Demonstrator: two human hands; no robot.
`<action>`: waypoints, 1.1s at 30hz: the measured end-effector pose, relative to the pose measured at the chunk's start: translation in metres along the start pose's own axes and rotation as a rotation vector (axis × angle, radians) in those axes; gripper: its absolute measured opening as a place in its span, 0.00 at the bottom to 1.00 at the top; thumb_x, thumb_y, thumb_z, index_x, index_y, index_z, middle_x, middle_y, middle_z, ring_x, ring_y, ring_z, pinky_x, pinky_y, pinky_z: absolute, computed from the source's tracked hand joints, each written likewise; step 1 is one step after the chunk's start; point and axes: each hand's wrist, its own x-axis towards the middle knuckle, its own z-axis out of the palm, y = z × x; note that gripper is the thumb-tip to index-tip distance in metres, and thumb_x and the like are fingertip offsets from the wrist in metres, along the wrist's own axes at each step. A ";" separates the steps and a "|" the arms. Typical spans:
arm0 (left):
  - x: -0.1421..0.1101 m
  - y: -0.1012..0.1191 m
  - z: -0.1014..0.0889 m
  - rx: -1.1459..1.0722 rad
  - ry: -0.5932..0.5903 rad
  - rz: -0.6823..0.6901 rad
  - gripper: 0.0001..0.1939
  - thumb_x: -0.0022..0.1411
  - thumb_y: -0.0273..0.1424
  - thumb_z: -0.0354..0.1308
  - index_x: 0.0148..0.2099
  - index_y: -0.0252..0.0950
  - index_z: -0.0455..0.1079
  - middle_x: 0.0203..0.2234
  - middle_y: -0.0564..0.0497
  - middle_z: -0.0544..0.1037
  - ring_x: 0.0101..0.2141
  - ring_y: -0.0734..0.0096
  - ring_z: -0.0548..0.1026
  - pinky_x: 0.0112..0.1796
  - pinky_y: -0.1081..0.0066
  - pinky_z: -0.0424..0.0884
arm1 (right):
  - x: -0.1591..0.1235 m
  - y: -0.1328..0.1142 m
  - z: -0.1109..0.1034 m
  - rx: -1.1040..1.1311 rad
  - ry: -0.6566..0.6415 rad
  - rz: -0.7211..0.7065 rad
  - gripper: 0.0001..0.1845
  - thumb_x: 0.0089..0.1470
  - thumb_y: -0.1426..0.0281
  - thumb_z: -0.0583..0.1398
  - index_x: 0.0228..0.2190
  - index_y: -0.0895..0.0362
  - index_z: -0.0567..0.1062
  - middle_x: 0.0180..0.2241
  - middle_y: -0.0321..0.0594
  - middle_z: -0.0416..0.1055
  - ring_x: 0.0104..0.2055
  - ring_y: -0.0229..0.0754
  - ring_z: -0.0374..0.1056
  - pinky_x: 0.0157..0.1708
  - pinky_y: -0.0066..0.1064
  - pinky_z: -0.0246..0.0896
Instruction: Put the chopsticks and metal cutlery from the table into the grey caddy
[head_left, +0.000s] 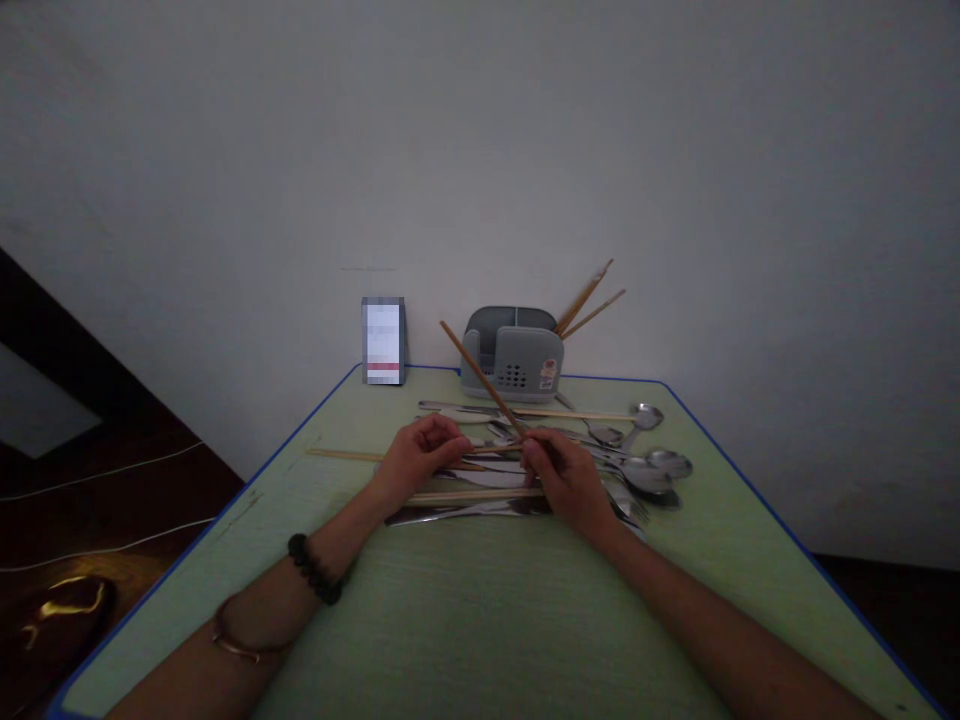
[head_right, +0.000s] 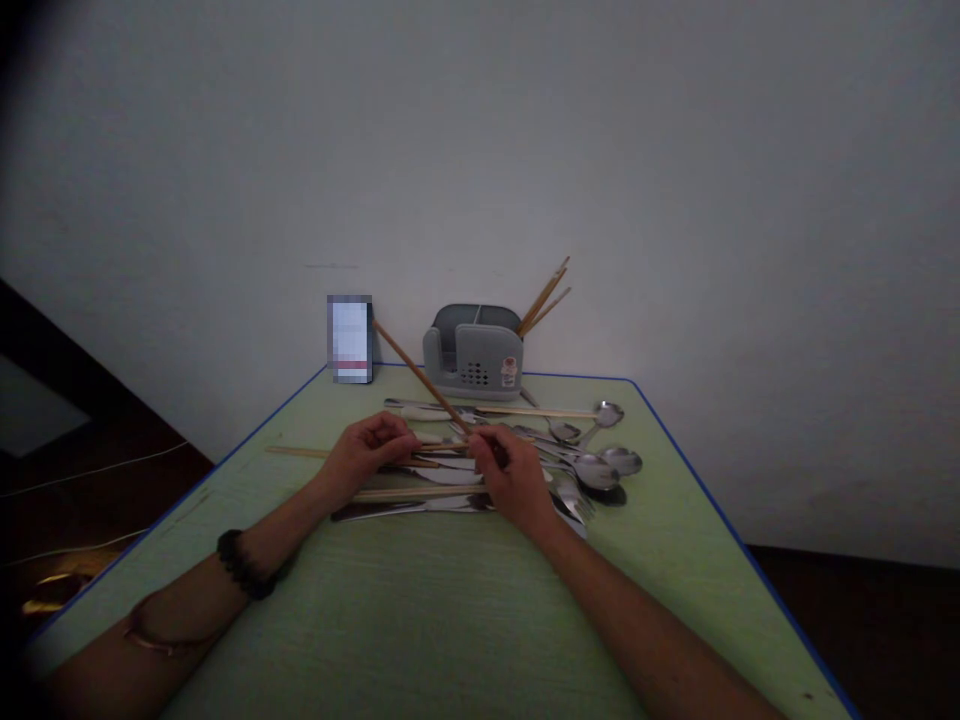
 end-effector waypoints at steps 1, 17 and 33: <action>0.000 0.000 0.000 0.012 0.002 0.004 0.18 0.42 0.40 0.69 0.27 0.34 0.68 0.19 0.55 0.75 0.21 0.77 0.71 0.24 0.76 0.68 | 0.001 0.000 -0.001 0.013 0.018 -0.002 0.14 0.58 0.61 0.53 0.33 0.57 0.73 0.24 0.36 0.70 0.23 0.36 0.66 0.24 0.26 0.62; -0.003 0.001 -0.003 -0.006 -0.070 -0.041 0.15 0.43 0.39 0.68 0.29 0.33 0.72 0.26 0.49 0.81 0.28 0.68 0.78 0.30 0.73 0.72 | 0.007 -0.003 -0.002 0.194 0.021 0.251 0.19 0.51 0.54 0.57 0.28 0.58 0.73 0.15 0.30 0.59 0.17 0.32 0.54 0.15 0.24 0.49; 0.000 -0.006 -0.002 -0.010 -0.095 0.004 0.16 0.46 0.37 0.67 0.31 0.33 0.67 0.26 0.52 0.78 0.25 0.76 0.73 0.26 0.76 0.68 | 0.005 -0.001 0.003 0.415 -0.029 0.260 0.16 0.52 0.55 0.58 0.31 0.55 0.66 0.17 0.26 0.63 0.11 0.29 0.56 0.10 0.22 0.55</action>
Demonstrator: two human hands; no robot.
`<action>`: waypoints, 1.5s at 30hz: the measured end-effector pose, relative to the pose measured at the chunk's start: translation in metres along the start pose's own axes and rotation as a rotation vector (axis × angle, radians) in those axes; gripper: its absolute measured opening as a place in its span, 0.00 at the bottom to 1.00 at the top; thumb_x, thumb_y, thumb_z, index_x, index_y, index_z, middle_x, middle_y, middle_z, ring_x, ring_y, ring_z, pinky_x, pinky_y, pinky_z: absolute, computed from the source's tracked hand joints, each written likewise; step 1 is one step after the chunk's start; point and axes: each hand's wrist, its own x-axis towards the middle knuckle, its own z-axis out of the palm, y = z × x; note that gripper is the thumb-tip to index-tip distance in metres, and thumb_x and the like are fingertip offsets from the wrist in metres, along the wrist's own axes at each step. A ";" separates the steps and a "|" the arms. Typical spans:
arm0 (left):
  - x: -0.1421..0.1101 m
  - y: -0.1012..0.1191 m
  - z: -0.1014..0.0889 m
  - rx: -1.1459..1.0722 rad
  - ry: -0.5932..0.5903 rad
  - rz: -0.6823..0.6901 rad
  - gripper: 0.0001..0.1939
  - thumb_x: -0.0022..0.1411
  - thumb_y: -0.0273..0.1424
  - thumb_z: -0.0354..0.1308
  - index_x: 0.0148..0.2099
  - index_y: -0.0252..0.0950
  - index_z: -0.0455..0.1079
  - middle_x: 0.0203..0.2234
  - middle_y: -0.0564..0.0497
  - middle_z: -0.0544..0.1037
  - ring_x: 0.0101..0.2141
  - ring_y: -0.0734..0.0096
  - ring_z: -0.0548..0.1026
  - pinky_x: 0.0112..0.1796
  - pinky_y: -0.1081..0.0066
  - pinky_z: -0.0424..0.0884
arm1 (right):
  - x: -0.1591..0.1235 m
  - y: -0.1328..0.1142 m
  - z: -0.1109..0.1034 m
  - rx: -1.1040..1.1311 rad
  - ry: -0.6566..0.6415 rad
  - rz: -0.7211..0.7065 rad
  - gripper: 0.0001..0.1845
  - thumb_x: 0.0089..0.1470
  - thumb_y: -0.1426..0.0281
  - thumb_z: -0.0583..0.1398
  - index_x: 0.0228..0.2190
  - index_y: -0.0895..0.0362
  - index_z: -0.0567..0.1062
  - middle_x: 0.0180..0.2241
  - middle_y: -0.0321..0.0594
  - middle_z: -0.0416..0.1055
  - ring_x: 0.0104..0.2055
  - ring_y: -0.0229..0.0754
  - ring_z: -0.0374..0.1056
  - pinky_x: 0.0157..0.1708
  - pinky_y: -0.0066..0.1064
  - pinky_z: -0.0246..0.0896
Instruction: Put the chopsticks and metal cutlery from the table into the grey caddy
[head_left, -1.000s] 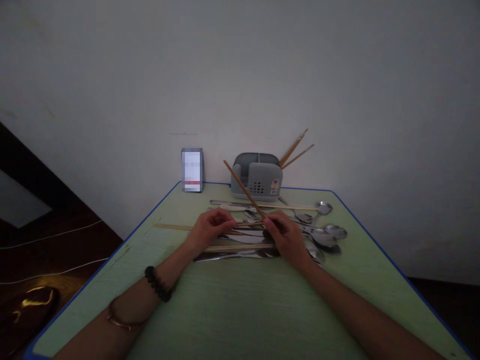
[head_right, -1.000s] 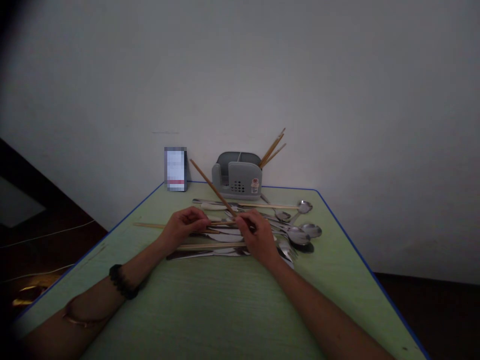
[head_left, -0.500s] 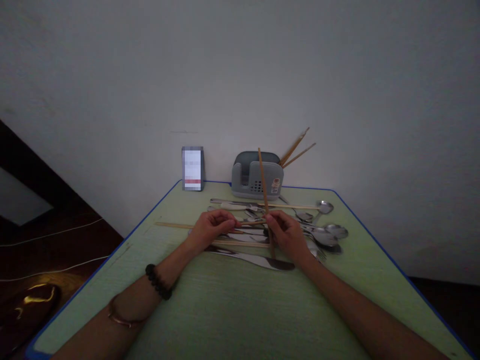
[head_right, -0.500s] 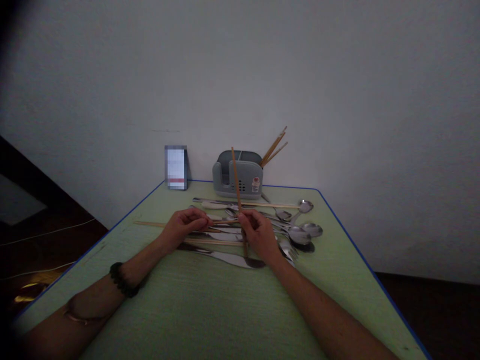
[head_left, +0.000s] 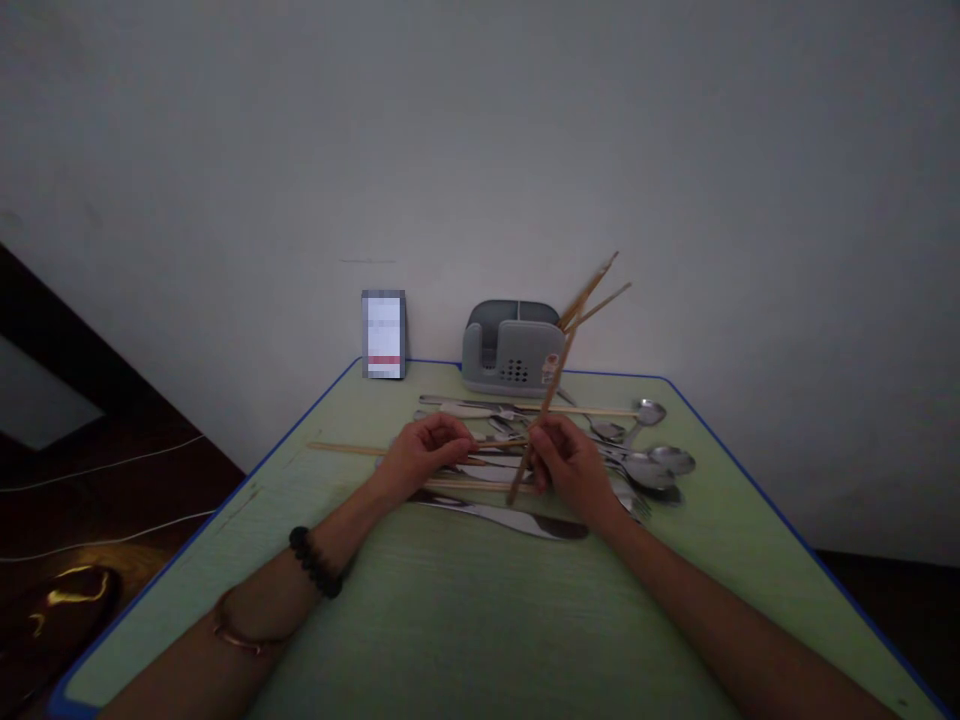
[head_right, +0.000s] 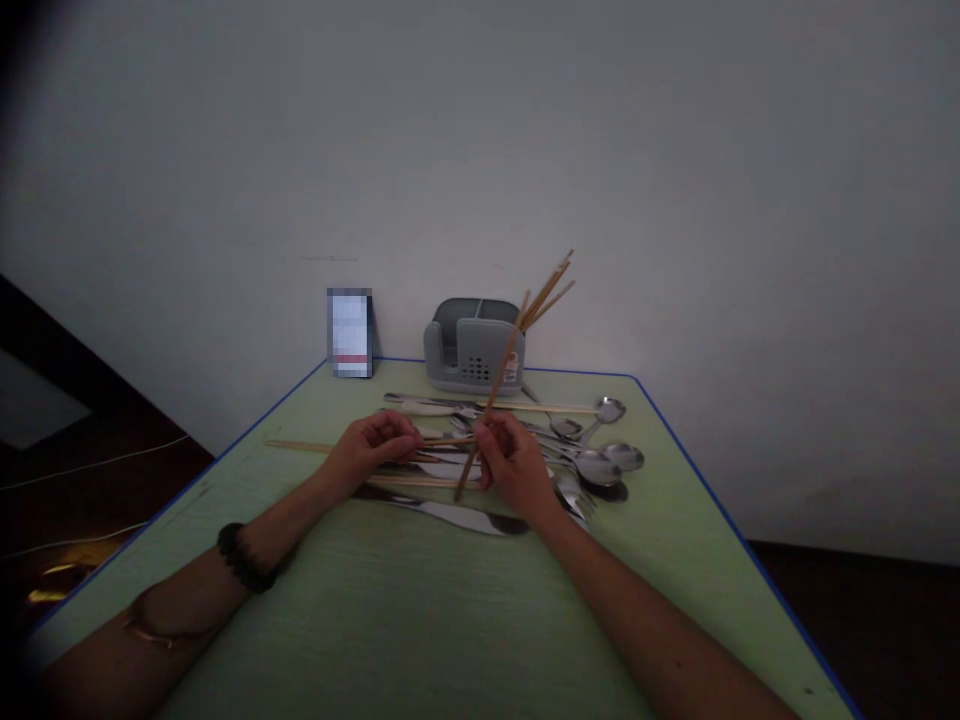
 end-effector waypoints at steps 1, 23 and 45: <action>0.000 0.000 0.001 0.022 -0.002 0.021 0.16 0.46 0.37 0.67 0.32 0.34 0.66 0.27 0.52 0.77 0.26 0.75 0.73 0.27 0.76 0.69 | 0.000 0.000 0.000 0.020 -0.009 0.001 0.16 0.52 0.55 0.58 0.31 0.55 0.65 0.19 0.27 0.65 0.11 0.29 0.57 0.10 0.22 0.56; -0.001 -0.004 -0.005 1.084 -0.141 0.519 0.07 0.61 0.33 0.56 0.38 0.36 0.73 0.31 0.49 0.75 0.35 0.67 0.71 0.36 0.69 0.68 | -0.002 -0.003 0.000 0.077 -0.046 0.070 0.22 0.53 0.49 0.54 0.35 0.57 0.69 0.25 0.33 0.70 0.14 0.32 0.64 0.12 0.23 0.59; 0.006 -0.012 -0.012 1.094 0.030 0.437 0.12 0.58 0.24 0.52 0.45 0.36 0.69 0.42 0.46 0.74 0.44 0.60 0.70 0.48 0.59 0.67 | 0.129 -0.176 -0.032 -1.024 0.140 -0.452 0.17 0.59 0.61 0.54 0.32 0.62 0.74 0.28 0.44 0.73 0.33 0.43 0.72 0.37 0.34 0.66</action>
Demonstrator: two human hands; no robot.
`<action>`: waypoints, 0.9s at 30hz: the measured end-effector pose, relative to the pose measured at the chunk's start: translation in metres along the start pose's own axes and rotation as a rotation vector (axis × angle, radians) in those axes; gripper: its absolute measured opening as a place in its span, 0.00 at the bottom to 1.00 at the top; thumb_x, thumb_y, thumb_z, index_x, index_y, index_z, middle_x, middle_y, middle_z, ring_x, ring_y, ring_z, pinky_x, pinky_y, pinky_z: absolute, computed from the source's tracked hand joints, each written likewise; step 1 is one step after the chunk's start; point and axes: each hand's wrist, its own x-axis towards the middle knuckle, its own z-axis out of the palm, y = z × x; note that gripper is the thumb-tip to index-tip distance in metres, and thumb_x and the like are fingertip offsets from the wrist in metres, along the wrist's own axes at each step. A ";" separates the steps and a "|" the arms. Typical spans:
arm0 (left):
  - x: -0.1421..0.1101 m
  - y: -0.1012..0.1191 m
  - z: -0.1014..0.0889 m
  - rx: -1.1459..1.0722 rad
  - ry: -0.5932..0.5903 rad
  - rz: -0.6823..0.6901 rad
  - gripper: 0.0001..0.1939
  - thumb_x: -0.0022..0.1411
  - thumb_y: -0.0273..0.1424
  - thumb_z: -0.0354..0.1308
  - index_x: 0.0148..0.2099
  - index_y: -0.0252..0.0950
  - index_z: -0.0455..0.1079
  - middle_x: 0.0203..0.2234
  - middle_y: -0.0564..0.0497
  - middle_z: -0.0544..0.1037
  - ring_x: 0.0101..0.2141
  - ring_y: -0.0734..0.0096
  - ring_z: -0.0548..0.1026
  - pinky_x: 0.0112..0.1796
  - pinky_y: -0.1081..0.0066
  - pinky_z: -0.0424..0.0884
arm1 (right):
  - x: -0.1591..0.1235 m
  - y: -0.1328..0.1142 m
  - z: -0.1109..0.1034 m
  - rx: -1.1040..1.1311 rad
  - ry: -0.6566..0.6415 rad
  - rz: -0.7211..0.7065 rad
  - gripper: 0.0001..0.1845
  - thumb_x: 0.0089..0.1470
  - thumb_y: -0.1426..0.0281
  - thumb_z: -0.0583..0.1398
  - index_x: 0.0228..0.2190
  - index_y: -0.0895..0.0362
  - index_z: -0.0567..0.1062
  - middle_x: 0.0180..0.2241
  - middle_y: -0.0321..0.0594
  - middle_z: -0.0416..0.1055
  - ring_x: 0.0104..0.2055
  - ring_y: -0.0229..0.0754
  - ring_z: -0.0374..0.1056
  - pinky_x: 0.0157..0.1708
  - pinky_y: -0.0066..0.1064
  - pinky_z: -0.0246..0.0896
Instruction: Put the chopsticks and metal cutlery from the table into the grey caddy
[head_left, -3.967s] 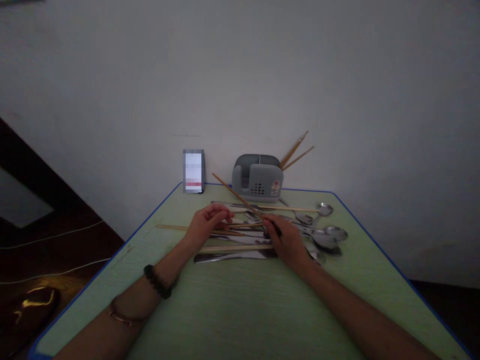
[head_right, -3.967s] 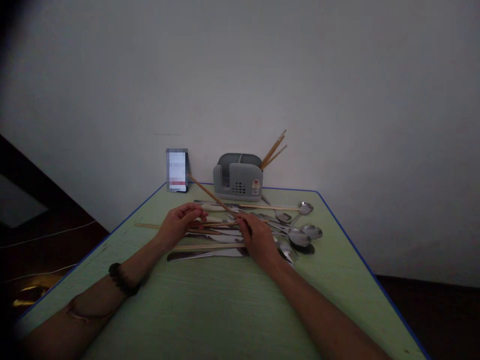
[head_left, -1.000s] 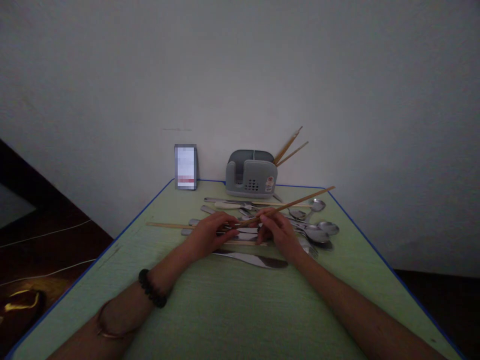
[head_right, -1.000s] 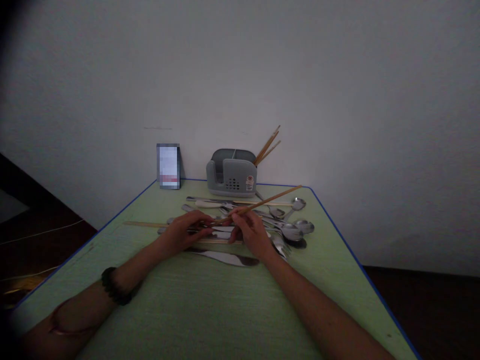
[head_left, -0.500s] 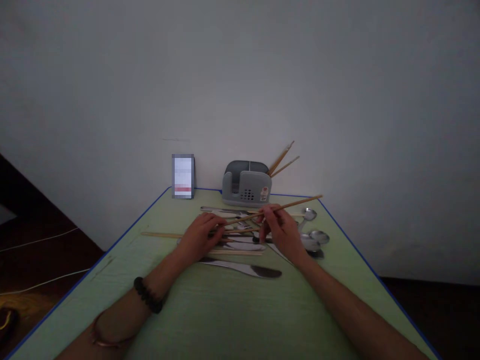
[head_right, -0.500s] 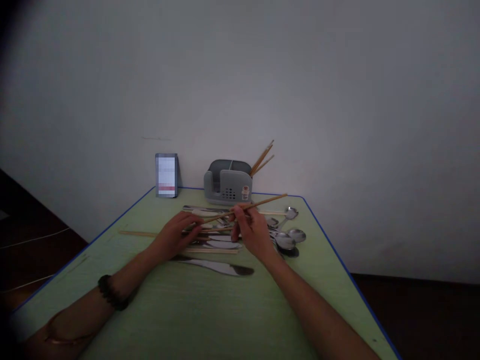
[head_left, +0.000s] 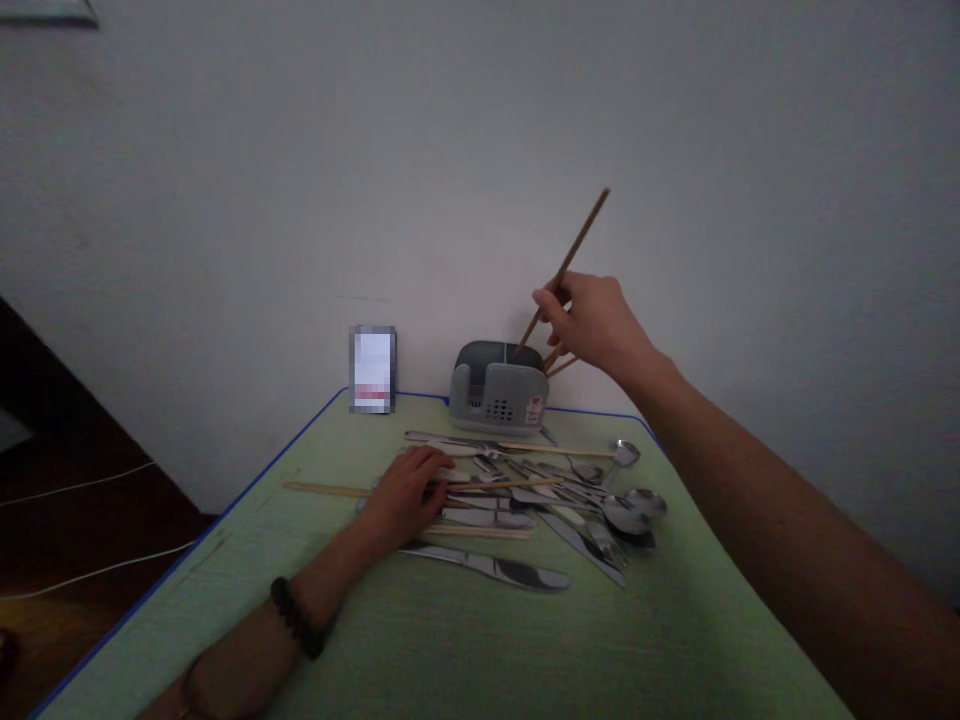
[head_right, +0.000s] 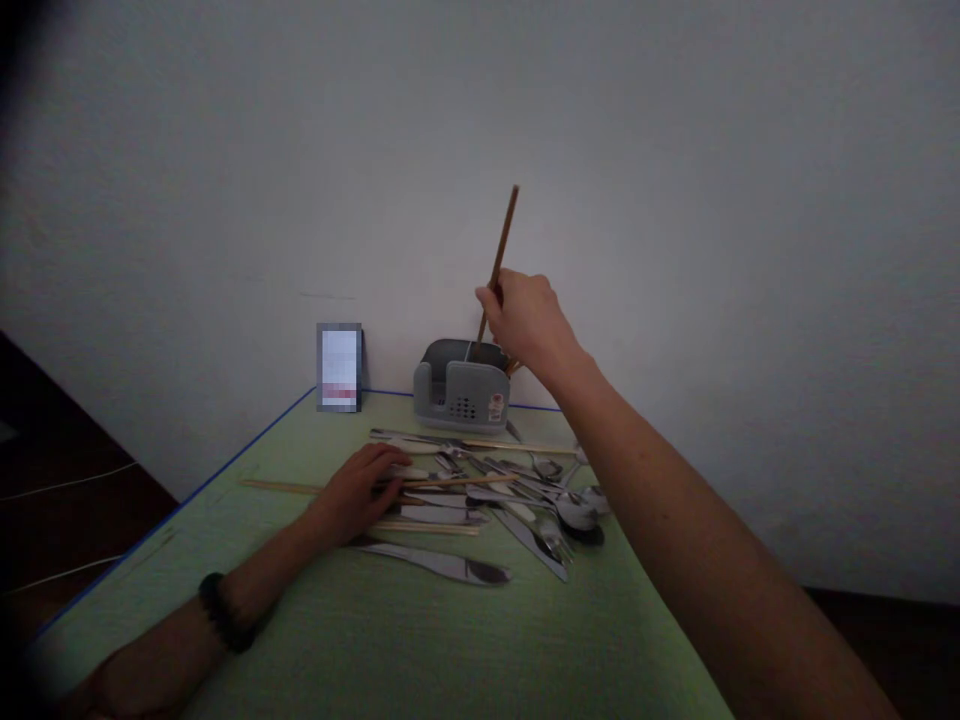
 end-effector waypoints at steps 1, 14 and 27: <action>0.000 0.001 0.000 0.002 -0.007 0.000 0.12 0.58 0.24 0.52 0.45 0.36 0.69 0.42 0.45 0.74 0.44 0.60 0.70 0.48 0.59 0.67 | 0.007 0.001 0.004 -0.064 -0.045 0.014 0.15 0.59 0.63 0.55 0.31 0.62 0.75 0.29 0.46 0.74 0.34 0.44 0.72 0.39 0.35 0.65; 0.000 0.002 -0.001 0.011 -0.035 0.004 0.10 0.59 0.24 0.52 0.43 0.37 0.70 0.41 0.46 0.75 0.43 0.60 0.70 0.47 0.58 0.66 | 0.037 0.005 0.064 -0.258 -0.398 0.334 0.15 0.57 0.69 0.55 0.38 0.67 0.75 0.26 0.52 0.76 0.30 0.45 0.74 0.34 0.33 0.68; 0.000 0.002 0.001 0.003 -0.051 0.029 0.09 0.60 0.26 0.52 0.42 0.37 0.70 0.40 0.46 0.74 0.43 0.60 0.70 0.45 0.58 0.66 | 0.030 0.028 0.093 -0.322 -0.370 0.368 0.18 0.55 0.72 0.56 0.45 0.71 0.71 0.46 0.66 0.70 0.49 0.54 0.68 0.46 0.36 0.63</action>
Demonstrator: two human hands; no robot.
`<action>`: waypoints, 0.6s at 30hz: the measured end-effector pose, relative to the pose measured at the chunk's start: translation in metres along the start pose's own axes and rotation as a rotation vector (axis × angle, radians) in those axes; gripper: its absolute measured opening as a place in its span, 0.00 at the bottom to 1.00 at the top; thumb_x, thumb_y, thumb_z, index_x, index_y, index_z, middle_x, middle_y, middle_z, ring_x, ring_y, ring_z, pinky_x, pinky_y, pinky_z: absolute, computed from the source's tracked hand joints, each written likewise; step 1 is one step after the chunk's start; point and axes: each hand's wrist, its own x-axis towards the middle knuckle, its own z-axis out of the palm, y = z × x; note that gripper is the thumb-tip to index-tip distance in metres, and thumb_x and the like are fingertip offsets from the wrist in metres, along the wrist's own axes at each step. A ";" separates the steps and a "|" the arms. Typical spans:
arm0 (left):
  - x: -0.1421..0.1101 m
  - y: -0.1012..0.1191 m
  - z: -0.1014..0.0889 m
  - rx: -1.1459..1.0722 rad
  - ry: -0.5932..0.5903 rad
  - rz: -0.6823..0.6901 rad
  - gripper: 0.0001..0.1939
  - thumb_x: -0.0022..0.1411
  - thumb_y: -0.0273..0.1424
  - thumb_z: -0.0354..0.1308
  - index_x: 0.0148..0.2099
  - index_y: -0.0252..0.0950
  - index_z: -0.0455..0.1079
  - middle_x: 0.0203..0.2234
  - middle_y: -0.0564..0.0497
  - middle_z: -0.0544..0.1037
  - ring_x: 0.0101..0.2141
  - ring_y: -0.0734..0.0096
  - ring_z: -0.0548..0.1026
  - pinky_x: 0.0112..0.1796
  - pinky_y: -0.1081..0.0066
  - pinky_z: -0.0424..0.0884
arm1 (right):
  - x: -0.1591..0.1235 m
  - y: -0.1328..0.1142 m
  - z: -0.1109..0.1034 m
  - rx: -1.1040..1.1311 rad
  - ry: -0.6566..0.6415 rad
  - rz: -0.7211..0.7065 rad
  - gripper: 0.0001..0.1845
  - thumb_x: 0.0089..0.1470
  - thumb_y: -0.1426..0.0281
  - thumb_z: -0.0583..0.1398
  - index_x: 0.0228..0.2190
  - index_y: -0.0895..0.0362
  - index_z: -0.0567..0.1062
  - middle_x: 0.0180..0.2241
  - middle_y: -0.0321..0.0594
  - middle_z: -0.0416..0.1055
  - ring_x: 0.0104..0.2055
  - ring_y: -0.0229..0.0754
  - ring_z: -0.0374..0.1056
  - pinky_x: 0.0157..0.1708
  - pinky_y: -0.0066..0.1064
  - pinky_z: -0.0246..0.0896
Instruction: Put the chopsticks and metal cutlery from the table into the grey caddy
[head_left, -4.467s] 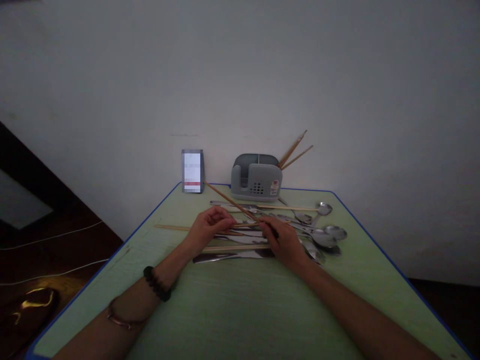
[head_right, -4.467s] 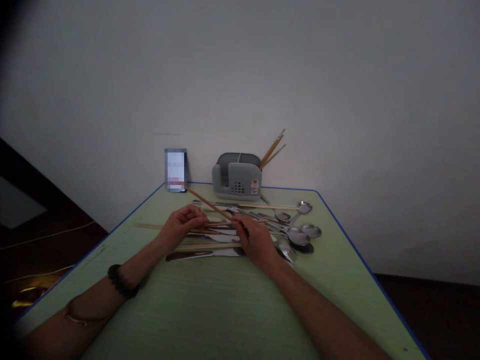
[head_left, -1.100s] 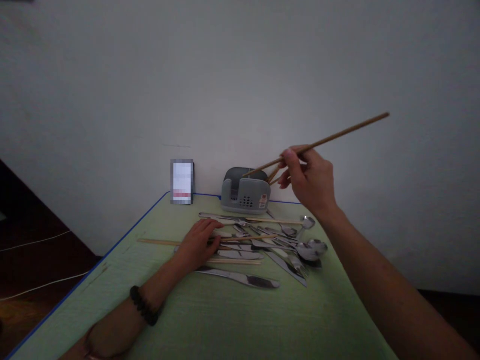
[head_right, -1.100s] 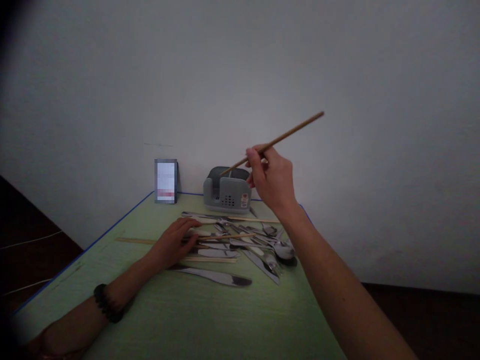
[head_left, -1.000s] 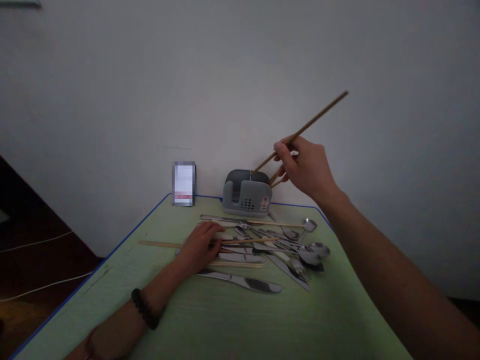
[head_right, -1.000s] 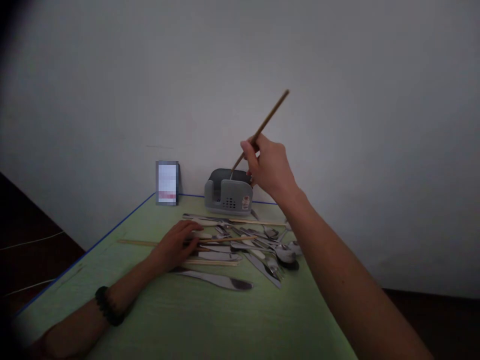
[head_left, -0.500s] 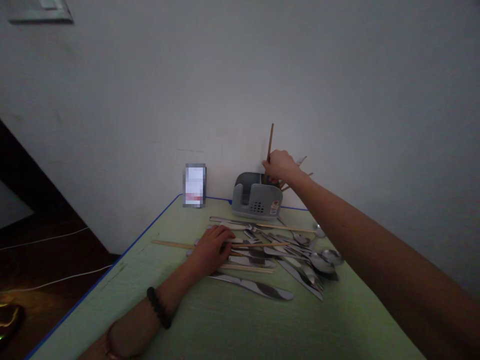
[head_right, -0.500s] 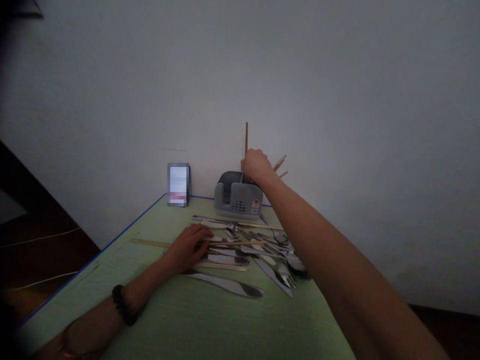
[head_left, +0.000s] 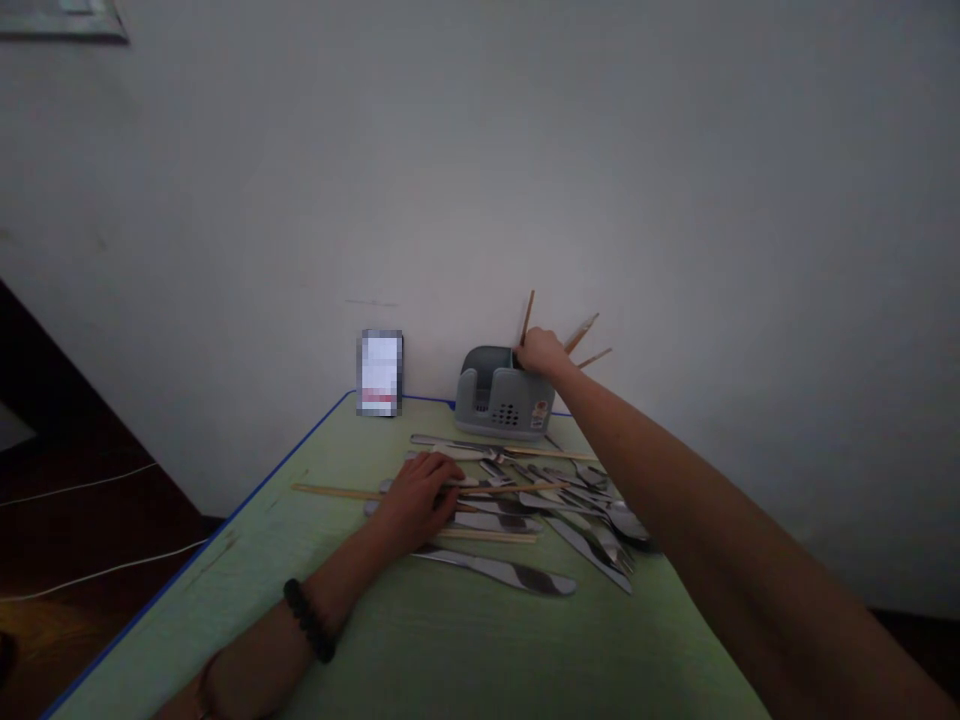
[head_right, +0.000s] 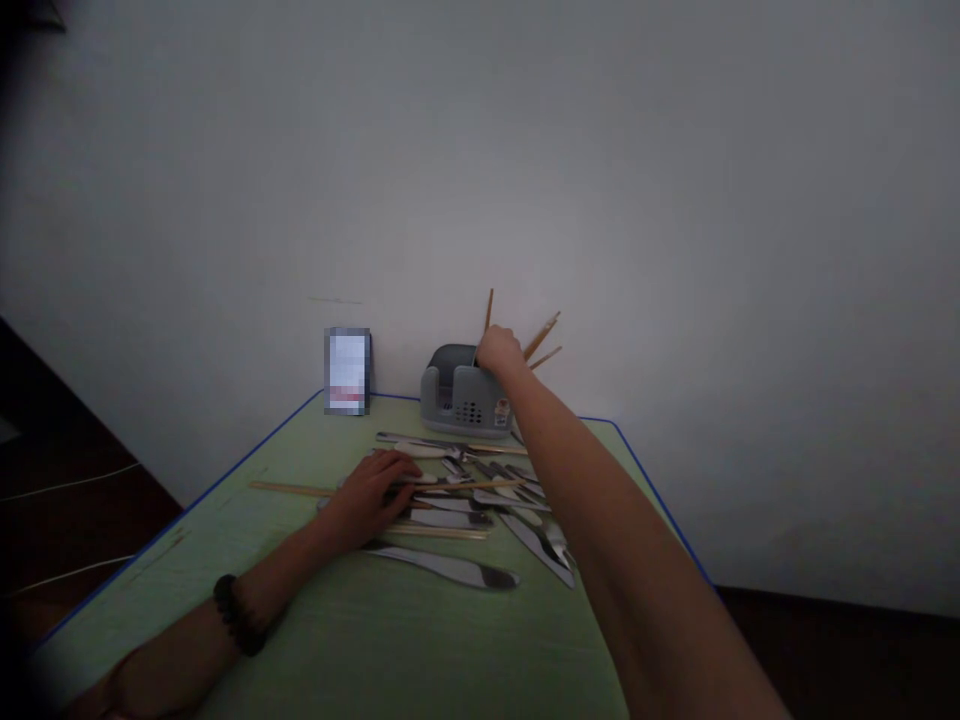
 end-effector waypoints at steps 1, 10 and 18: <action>0.000 0.000 0.000 -0.002 -0.001 -0.003 0.09 0.59 0.26 0.52 0.42 0.37 0.70 0.40 0.46 0.74 0.43 0.60 0.70 0.46 0.58 0.66 | -0.001 0.000 -0.001 0.002 0.010 0.001 0.18 0.56 0.71 0.55 0.45 0.72 0.71 0.45 0.66 0.70 0.49 0.54 0.68 0.46 0.36 0.63; -0.001 -0.002 0.002 -0.011 0.003 0.018 0.10 0.60 0.27 0.52 0.44 0.37 0.69 0.41 0.46 0.74 0.43 0.61 0.69 0.47 0.59 0.65 | -0.102 0.002 0.009 0.048 0.271 -0.348 0.25 0.59 0.72 0.48 0.56 0.70 0.59 0.52 0.58 0.66 0.54 0.52 0.61 0.54 0.41 0.56; -0.003 -0.002 0.004 0.013 0.000 0.020 0.11 0.61 0.28 0.52 0.46 0.38 0.70 0.44 0.45 0.72 0.44 0.61 0.68 0.48 0.58 0.65 | -0.197 0.062 0.085 0.122 0.274 -0.446 0.23 0.60 0.65 0.49 0.53 0.62 0.67 0.53 0.53 0.66 0.55 0.51 0.61 0.55 0.47 0.57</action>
